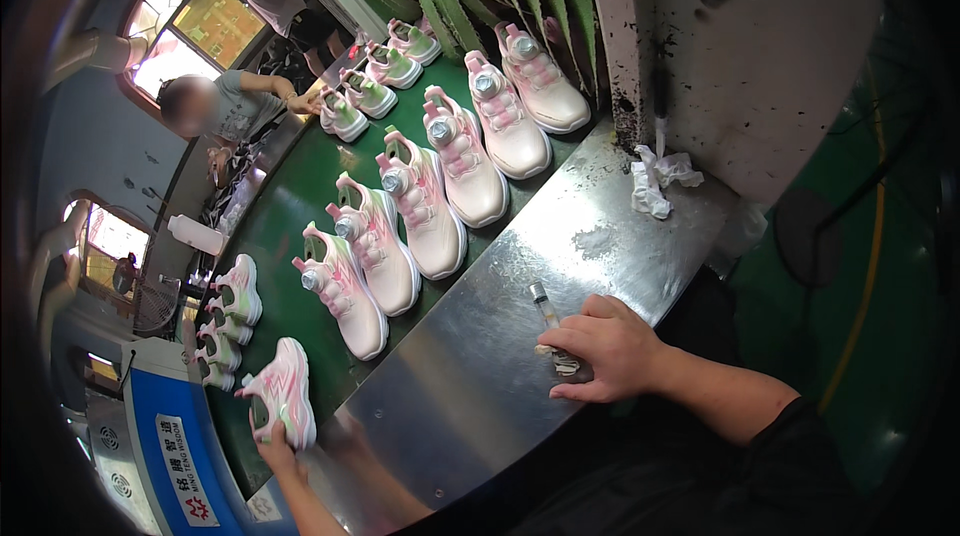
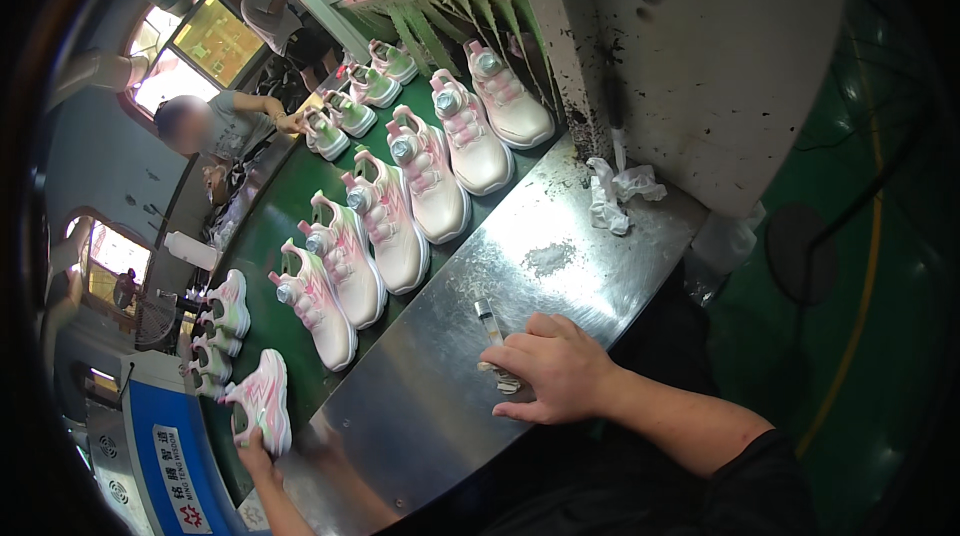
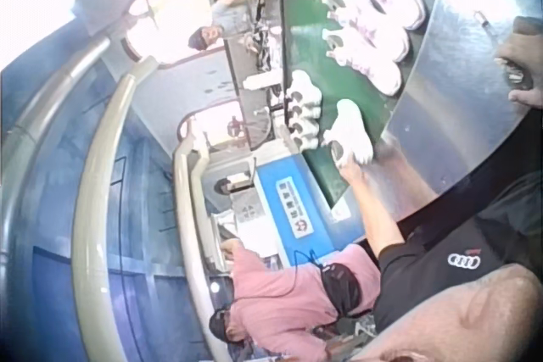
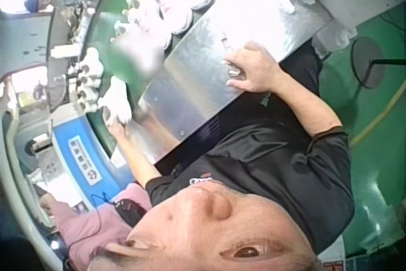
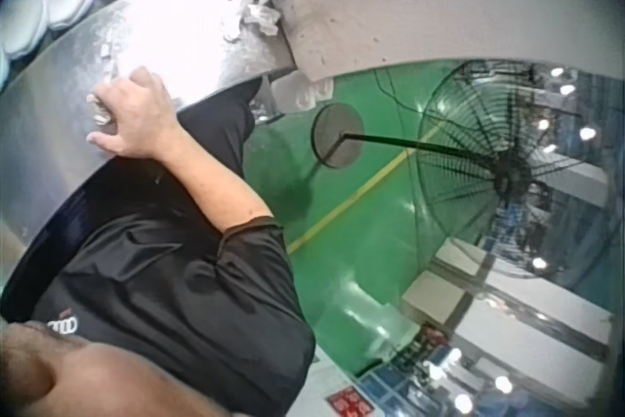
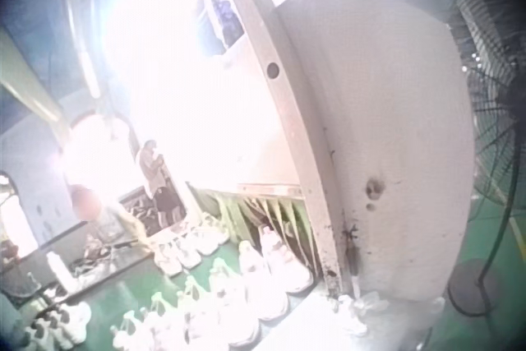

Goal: The person takes shoes from a conveyor belt, applies liquid along the edges of the soles using a syringe, and places the shoes back onto the conveyor belt.

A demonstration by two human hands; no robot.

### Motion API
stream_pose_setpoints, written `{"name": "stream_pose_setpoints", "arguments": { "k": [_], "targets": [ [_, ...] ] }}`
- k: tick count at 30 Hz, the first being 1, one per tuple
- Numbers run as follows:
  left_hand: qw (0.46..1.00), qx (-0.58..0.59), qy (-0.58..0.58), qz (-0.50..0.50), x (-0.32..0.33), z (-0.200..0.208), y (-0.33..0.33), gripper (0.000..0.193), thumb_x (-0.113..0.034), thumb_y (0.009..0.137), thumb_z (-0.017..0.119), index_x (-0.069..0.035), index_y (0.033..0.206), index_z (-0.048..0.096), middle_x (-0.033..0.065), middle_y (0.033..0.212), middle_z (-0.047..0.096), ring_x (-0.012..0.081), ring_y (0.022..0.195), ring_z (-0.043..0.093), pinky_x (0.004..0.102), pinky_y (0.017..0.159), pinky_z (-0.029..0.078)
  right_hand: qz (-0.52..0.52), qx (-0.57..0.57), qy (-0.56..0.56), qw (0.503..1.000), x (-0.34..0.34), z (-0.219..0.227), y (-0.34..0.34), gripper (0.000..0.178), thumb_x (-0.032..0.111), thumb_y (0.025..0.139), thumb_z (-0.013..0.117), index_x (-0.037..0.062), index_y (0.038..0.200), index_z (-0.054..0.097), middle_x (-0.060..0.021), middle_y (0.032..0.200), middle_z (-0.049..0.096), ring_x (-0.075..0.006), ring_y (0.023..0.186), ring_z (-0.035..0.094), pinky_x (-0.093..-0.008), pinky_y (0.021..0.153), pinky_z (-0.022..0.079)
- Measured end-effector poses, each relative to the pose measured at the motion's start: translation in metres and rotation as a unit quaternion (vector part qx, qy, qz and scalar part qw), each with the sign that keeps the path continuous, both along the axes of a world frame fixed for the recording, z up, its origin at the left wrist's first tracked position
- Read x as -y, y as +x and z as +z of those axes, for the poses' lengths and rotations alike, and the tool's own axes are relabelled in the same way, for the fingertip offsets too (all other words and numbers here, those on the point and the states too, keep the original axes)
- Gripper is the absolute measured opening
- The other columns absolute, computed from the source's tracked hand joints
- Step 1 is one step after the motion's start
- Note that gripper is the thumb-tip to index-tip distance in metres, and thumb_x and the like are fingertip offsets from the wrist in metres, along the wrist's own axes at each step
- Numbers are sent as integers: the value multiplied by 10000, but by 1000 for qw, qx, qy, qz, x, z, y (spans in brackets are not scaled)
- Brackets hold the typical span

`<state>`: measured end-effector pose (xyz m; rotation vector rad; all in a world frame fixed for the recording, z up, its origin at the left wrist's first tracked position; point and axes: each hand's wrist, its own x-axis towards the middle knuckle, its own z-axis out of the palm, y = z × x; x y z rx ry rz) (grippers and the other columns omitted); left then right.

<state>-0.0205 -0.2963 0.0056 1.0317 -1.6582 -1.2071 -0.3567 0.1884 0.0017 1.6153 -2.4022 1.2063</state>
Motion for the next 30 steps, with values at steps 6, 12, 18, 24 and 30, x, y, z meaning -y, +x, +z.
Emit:
{"name": "stream_pose_setpoints", "arguments": {
  "k": [6, 12, 18, 24, 30],
  "targets": [
    [936, 226, -262, -60, -126, 23, 35, 798, -136, 661, 630, -69, 1411, 363, 167, 1328, 467, 279, 1179, 517, 381, 994, 425, 6, 57, -55, 997, 4, 5, -4, 492, 373, 698, 772, 118, 1089, 616, -23, 869, 610, -230, 790, 509, -347, 766, 439],
    [994, 70, 19, -84, -200, 26, 20, 708, -131, 710, 677, 2, 1347, 396, 125, 1173, 540, 199, 990, 562, 307, 823, 488, -22, 195, -62, 979, -11, 12, -5, 484, 329, 712, 795, 83, 1088, 615, -81, 881, 627, -240, 795, 579, -338, 749, 465],
    [983, -93, 154, -43, -35, -34, 4, 399, -194, 872, 553, -60, 1243, 490, 86, 1064, 552, 184, 831, 605, 312, 641, 515, -79, 272, -108, 953, -32, 14, -6, 498, 297, 746, 780, 65, 1144, 592, -89, 949, 631, -174, 832, 596, -298, 758, 483],
    [957, 19, 217, -193, -1, -47, -48, 312, -237, 878, 564, -12, 1094, 550, 112, 1007, 594, 219, 880, 616, 365, 756, 522, -95, 299, -58, 948, -50, 22, -7, 502, 306, 757, 773, 65, 1158, 592, -74, 890, 666, -132, 742, 630, -266, 687, 508],
    [964, -129, 165, -162, -108, 49, -69, 363, -186, 812, 583, -18, 1131, 548, 118, 995, 614, 220, 882, 629, 356, 762, 538, 58, 346, -123, 928, -21, 12, 0, 490, 197, 701, 776, 9, 1111, 585, -73, 875, 644, -138, 754, 618, -266, 685, 494]
  ]
}}
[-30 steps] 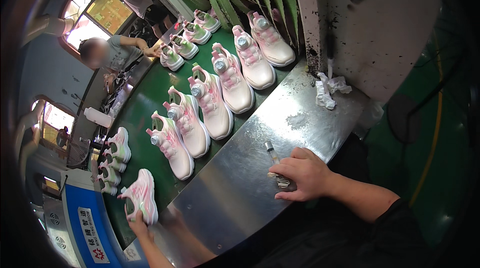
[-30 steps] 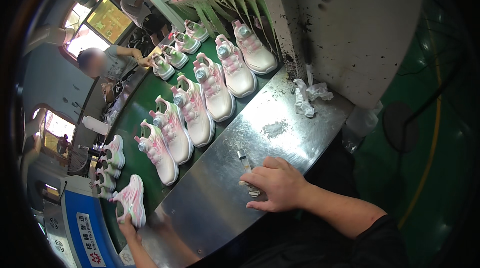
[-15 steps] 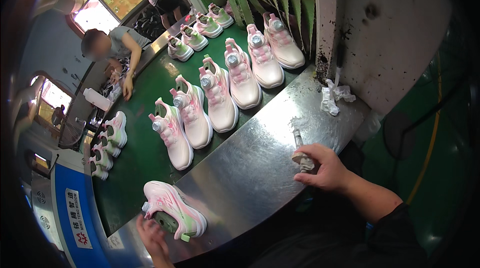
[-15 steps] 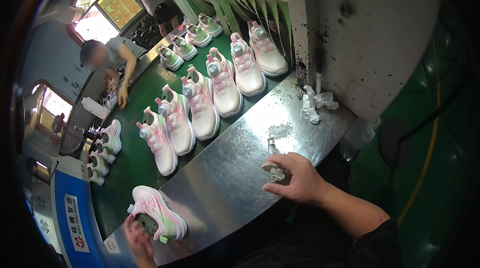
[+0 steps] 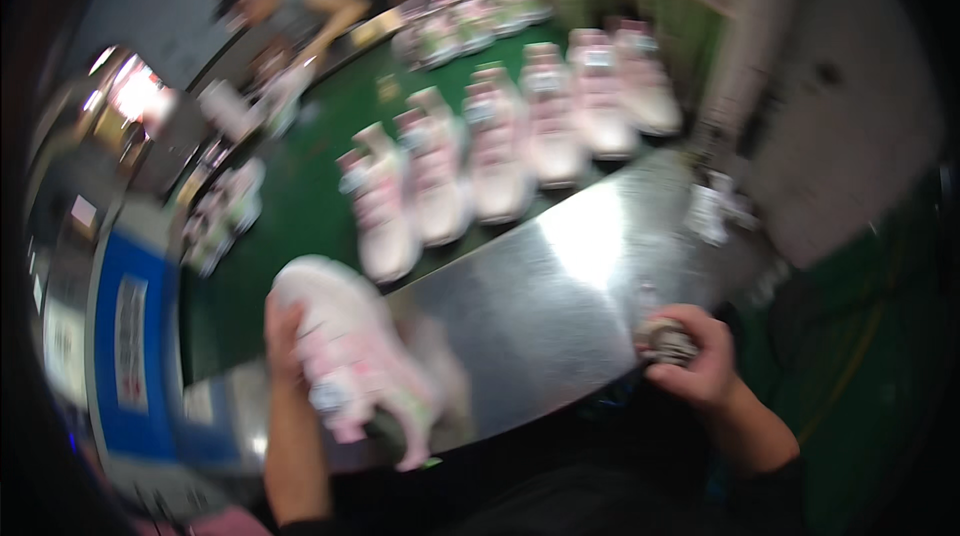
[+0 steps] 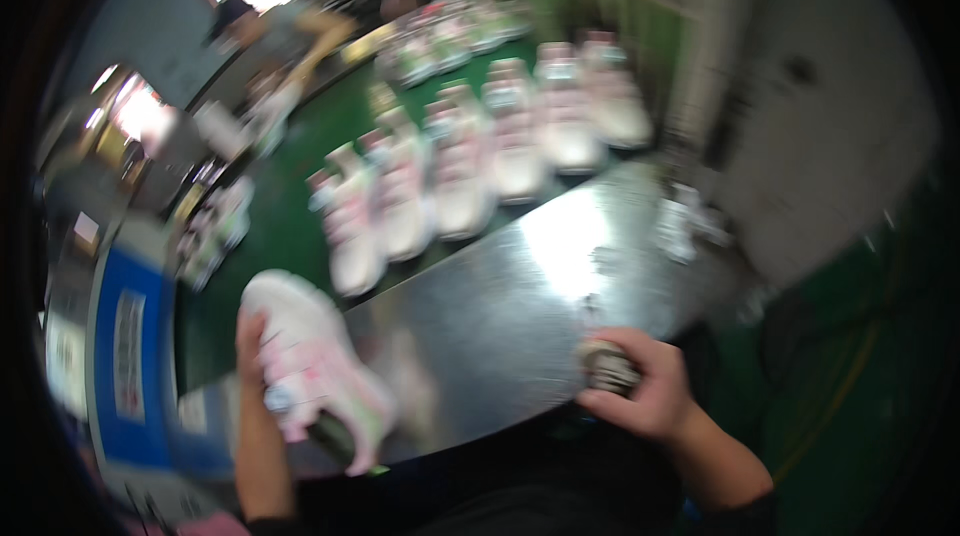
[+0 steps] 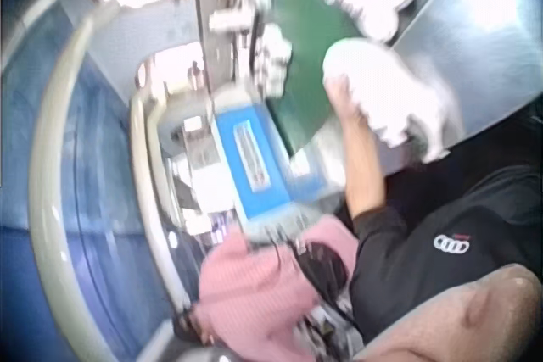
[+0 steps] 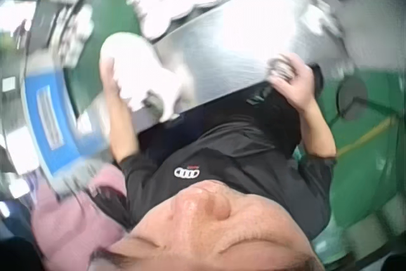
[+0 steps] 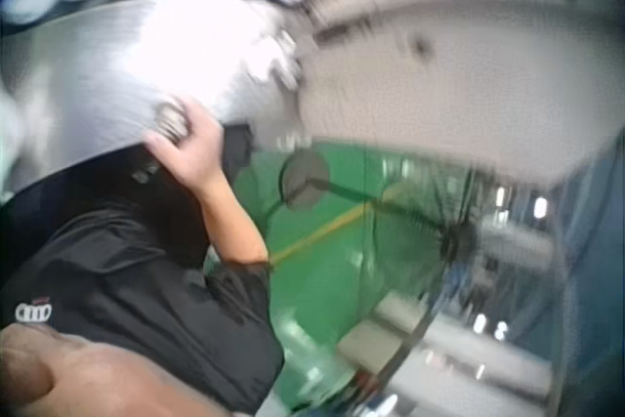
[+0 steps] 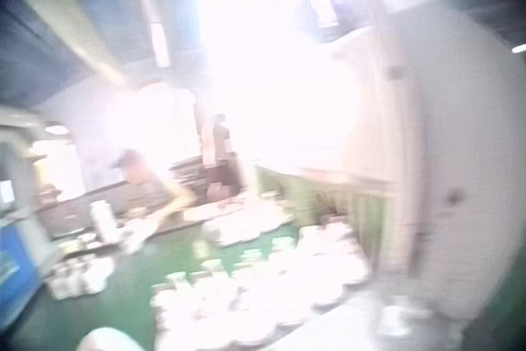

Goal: The person takes shoes from a conveyor belt, applies liquid along the edges of the soles using a syringe, and places the shoes back onto the conveyor belt.

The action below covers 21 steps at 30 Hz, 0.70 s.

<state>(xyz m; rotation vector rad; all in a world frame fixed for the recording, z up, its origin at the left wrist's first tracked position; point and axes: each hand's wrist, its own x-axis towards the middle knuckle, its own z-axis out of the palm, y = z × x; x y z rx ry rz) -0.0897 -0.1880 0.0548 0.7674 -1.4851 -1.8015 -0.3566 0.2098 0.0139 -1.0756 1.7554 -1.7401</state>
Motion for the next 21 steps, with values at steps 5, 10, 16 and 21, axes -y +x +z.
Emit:
{"name": "stream_pose_setpoints", "arguments": {
  "k": [5, 10, 16, 21],
  "targets": [
    [974, -196, 75, -88, -87, -13, -101, 462, -79, 737, 634, -28, 1185, 531, 73, 987, 614, 183, 861, 617, 324, 757, 535, -89, 60, -52, 993, -16, 22, 2, 799, 596, 632, 766, -7, 1078, 492, -73, 840, 560, -149, 714, 569, -267, 645, 475],
    [943, -252, 142, -166, -106, -19, -112, 542, -120, 744, 677, -61, 1245, 478, 96, 1102, 590, 186, 979, 599, 341, 853, 509, -21, 101, -84, 991, -2, 34, -1, 878, 655, 566, 792, 36, 1068, 424, -36, 749, 465, -112, 646, 446, -225, 542, 313],
    [933, -254, 145, -212, -103, -28, -105, 705, -117, 693, 766, -90, 1307, 420, 61, 1167, 544, 168, 1094, 524, 337, 934, 439, 54, 189, -200, 960, 34, 60, 16, 589, 421, 714, 796, 96, 991, 390, -36, 665, 466, -106, 580, 366, -238, 515, 260],
    [959, -195, 47, -202, -106, -33, -92, 767, -130, 615, 821, -70, 1267, 422, 84, 1168, 533, 192, 1108, 516, 358, 931, 437, 161, 166, -231, 945, 80, 74, 27, 478, 464, 809, 700, 124, 991, 417, -33, 523, 518, -105, 405, 318, -249, 424, 248]
  ]
}}
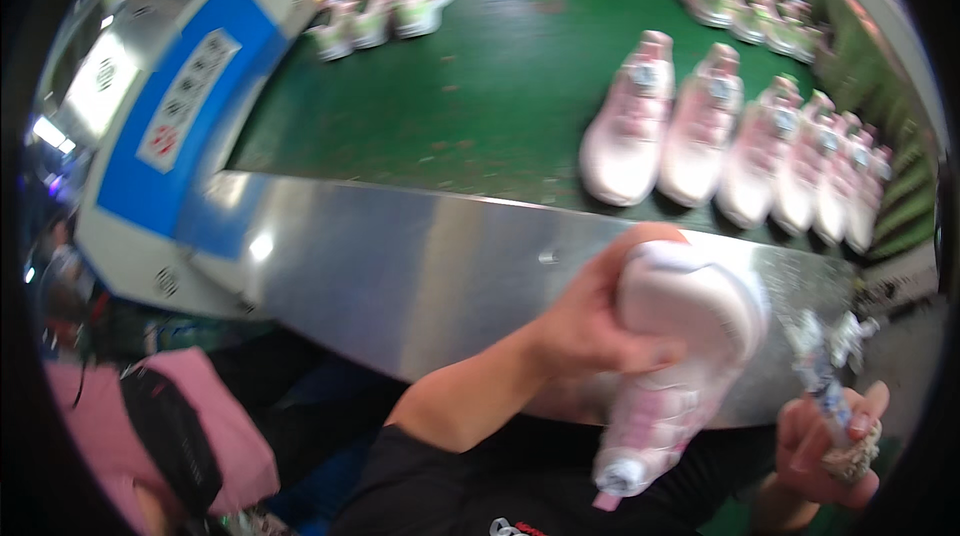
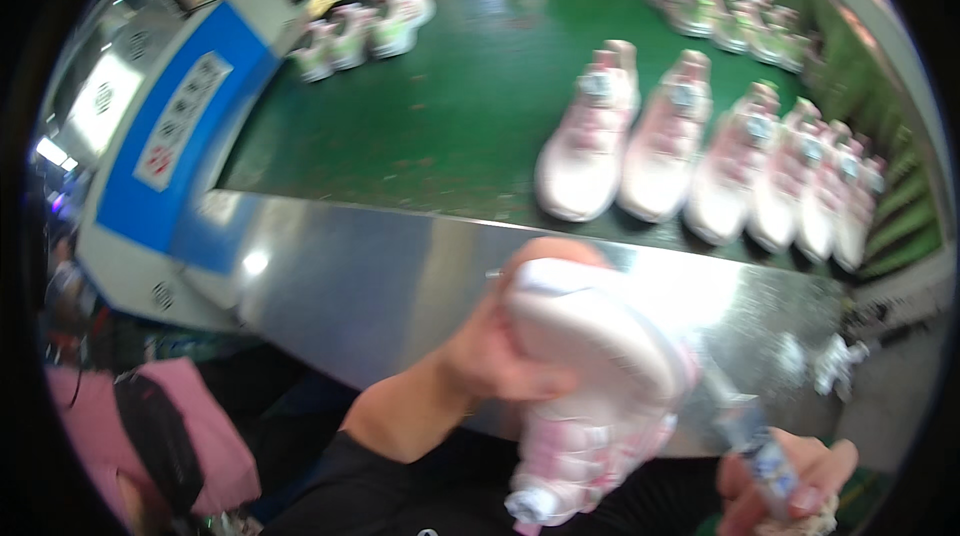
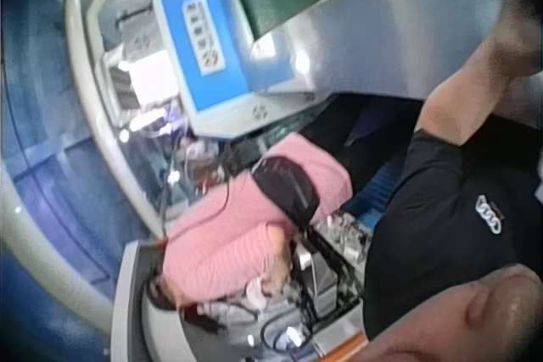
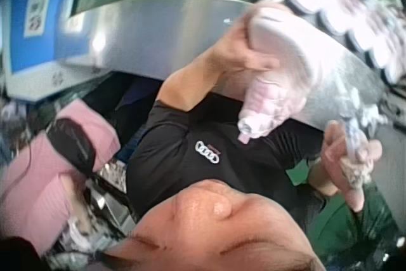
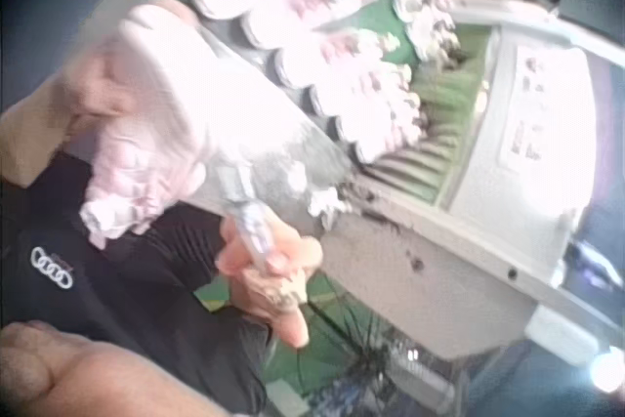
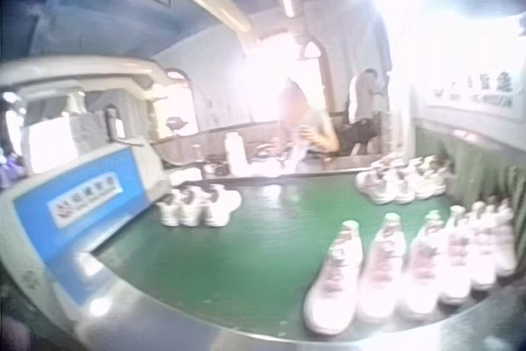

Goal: The person takes shoes from a conveyor belt, applies liquid along the edges of the soles using a syringe, and places the shoes back onto the conveyor belt.

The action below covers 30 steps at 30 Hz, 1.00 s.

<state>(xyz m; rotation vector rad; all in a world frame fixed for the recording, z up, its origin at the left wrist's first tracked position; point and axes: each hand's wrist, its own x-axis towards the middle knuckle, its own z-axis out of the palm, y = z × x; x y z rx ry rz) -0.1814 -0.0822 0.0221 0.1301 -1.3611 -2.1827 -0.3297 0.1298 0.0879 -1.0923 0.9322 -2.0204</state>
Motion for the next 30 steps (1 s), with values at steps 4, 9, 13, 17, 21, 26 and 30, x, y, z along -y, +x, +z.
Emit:
{"name": "stream_pose_setpoints", "arguments": {
  "k": [4, 9, 13, 17, 21, 26, 30],
  "targets": [
    [991, -102, -76, -50, 0, -1, -3, 692, -28, 626, 793, -51, 1239, 474, 96, 1180, 538, 195, 1106, 531, 357, 919, 450, 83, -51, -20, 995, 21, 29, 4, 462, 541, 881, 565, 100, 1008, 514, -136, 639, 635, -190, 474, 487, -303, 451, 379],
    [988, -135, -8, -81, -5, 2, -2, 650, -30, 627, 784, -14, 1199, 477, 179, 1163, 574, 285, 1096, 587, 429, 951, 477, 150, -54, -29, 987, 27, 27, 0, 529, 564, 895, 521, 54, 1036, 525, -202, 763, 661, -266, 724, 593, -364, 709, 451],
    [980, -175, -18, -95, -8, 4, -6, 643, -28, 638, 772, -7, 1205, 469, 199, 1151, 571, 308, 1084, 596, 447, 935, 495, 133, -50, -13, 990, 21, 29, 5, 556, 587, 885, 518, 50, 1025, 534, -205, 759, 660, -251, 668, 573, -358, 698, 440],
    [982, -167, -8, -90, -9, -1, -3, 649, -22, 637, 778, -3, 1206, 466, 214, 1151, 566, 316, 1076, 600, 448, 929, 501, 130, -47, -3, 990, 23, 25, 6, 569, 601, 883, 507, 48, 1013, 539, -206, 741, 655, -245, 642, 561, -345, 673, 434],
    [977, -165, -8, -134, -6, -2, -6, 665, -12, 630, 791, 3, 1207, 461, 221, 1157, 560, 327, 1079, 599, 448, 932, 500, 90, -37, 16, 995, 18, 32, 12, 579, 605, 880, 510, 40, 1004, 545, -204, 719, 648, -233, 624, 549, -328, 621, 420],
    [978, -180, -11, -103, -7, 3, -3, 683, -3, 628, 792, 2, 1219, 451, 224, 1161, 558, 336, 1086, 595, 448, 936, 497, 105, -22, 18, 994, 26, 29, 10, 585, 599, 874, 526, 29, 999, 563, -205, 720, 648, -221, 609, 536, -313, 576, 388],
    [979, -168, -2, -119, -4, 2, -3, 685, 3, 640, 779, 1, 1234, 437, 229, 1153, 559, 339, 1081, 597, 455, 929, 502, 112, -30, 43, 992, 23, 35, 10, 592, 598, 860, 552, 26, 1009, 588, -208, 737, 654, -220, 610, 535, -314, 558, 362]
  ]
}}
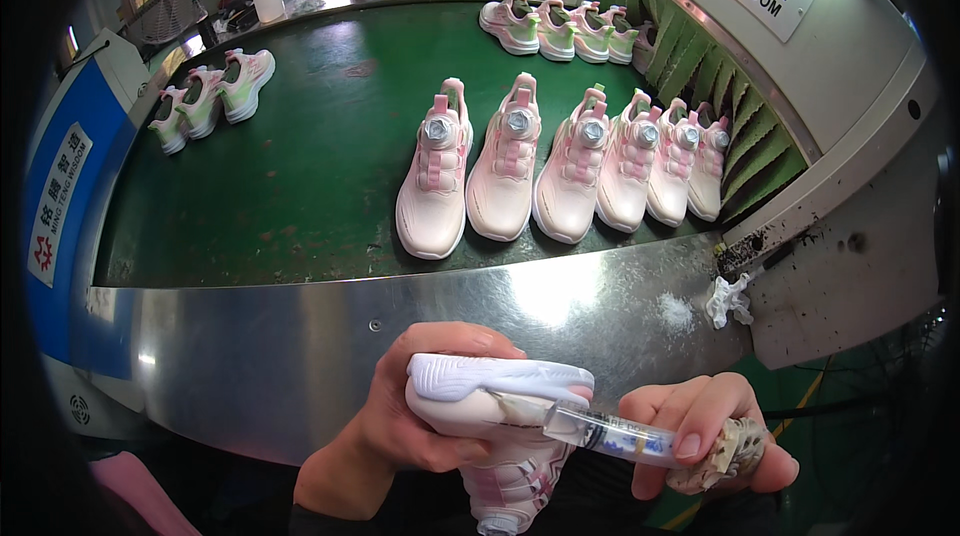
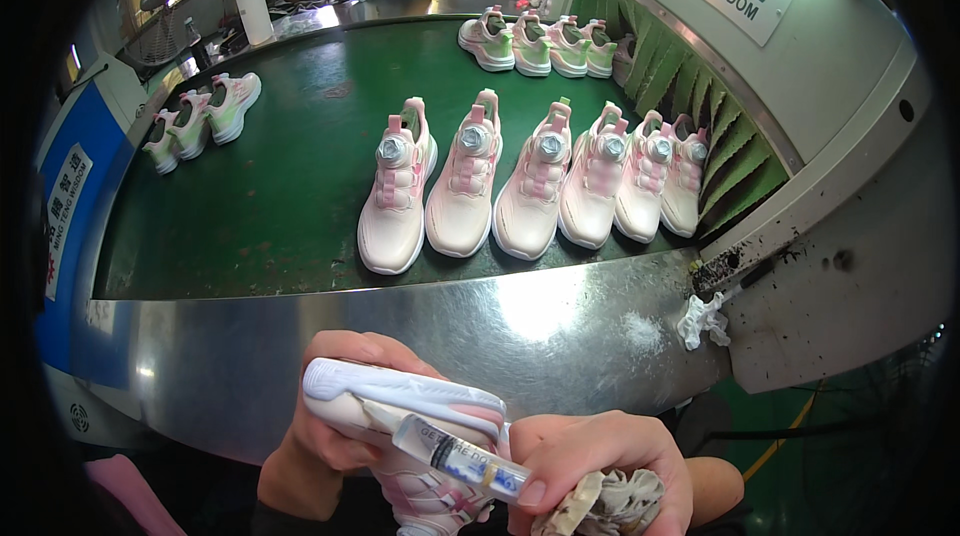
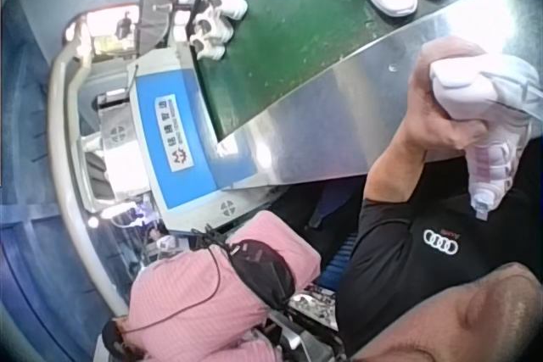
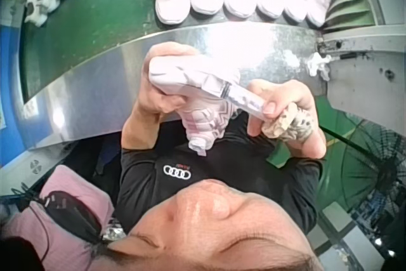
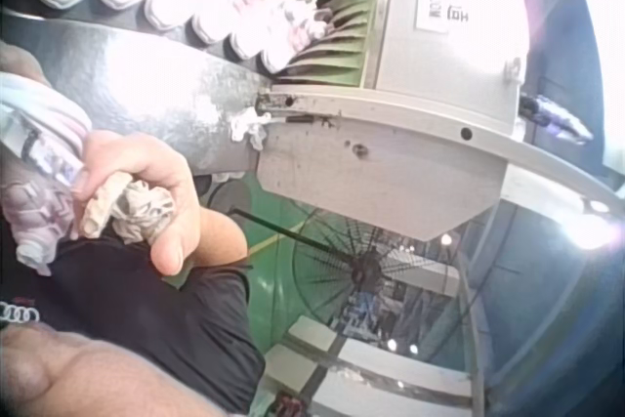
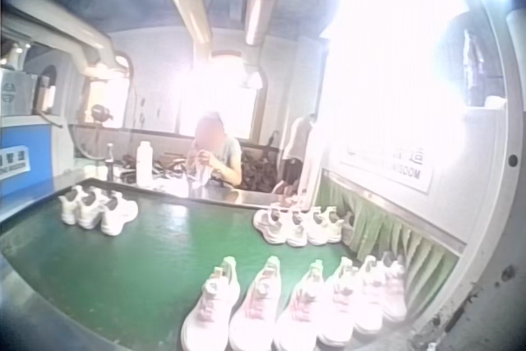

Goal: The person takes shoes from a conveyor belt, applies liquid along the edges of the soles using a syringe, and places the shoes back onto the conveyor belt.

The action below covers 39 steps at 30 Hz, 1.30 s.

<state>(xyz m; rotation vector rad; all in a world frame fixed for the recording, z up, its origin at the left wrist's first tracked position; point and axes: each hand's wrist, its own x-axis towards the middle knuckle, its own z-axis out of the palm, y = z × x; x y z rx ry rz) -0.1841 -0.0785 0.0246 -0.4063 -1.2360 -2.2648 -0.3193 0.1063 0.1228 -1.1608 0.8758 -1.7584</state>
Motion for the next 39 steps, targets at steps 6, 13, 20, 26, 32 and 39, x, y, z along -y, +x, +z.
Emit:
{"name": "stream_pose_setpoints", "arguments": {
  "k": [6, 13, 20, 26, 32, 39],
  "targets": [
    [999, 15, 33, -9, -5, 3, 3, 673, 7, 653, 762, 1, 1239, 429, 235, 1151, 558, 349, 1071, 602, 464, 919, 507, 30, -12, 0, 999, -2, 4, -7, 588, 577, 841, 599, 22, 1039, 605, -218, 783, 667, -215, 636, 516, -316, 559, 352],
    [999, 28, -18, -24, 2, 3, 5, 678, 32, 641, 743, 1, 1240, 427, 244, 1150, 555, 363, 1075, 598, 473, 917, 506, 67, -9, -19, 998, 3, 2, -6, 594, 564, 833, 621, 13, 1055, 611, -238, 846, 670, -217, 677, 506, -318, 573, 357],
    [999, 8, -24, -29, 3, 0, 4, 696, 39, 637, 742, -3, 1253, 419, 245, 1152, 555, 361, 1073, 600, 471, 913, 507, 69, -11, -12, 997, 5, 4, -4, 597, 561, 833, 622, 7, 1056, 616, -236, 842, 670, -222, 673, 514, -320, 575, 360],
    [999, 20, -44, -3, 8, 4, 6, 673, 18, 643, 753, 0, 1237, 437, 236, 1128, 574, 345, 1066, 606, 463, 908, 509, 61, -18, -23, 998, 4, 3, -4, 590, 546, 833, 630, 3, 1063, 618, -210, 852, 675, -243, 715, 574, -322, 589, 362],
    [996, 69, -29, 54, 4, 3, 12, 657, -69, 641, 781, 40, 1197, 448, 222, 1098, 596, 329, 1045, 619, 444, 895, 518, 38, -8, -29, 999, -1, -8, -2, 576, 535, 834, 634, 5, 1058, 616, -177, 836, 676, -247, 732, 592, -321, 629, 365],
    [993, 56, -3, 108, 9, 1, 4, 713, -175, 662, 781, 11, 1223, 382, 235, 1067, 579, 322, 959, 632, 437, 840, 541, 2, 37, -3, 999, -17, -26, -4, 576, 546, 829, 634, 27, 1078, 613, -156, 884, 673, -234, 823, 566, -304, 651, 383]
  ]
}}
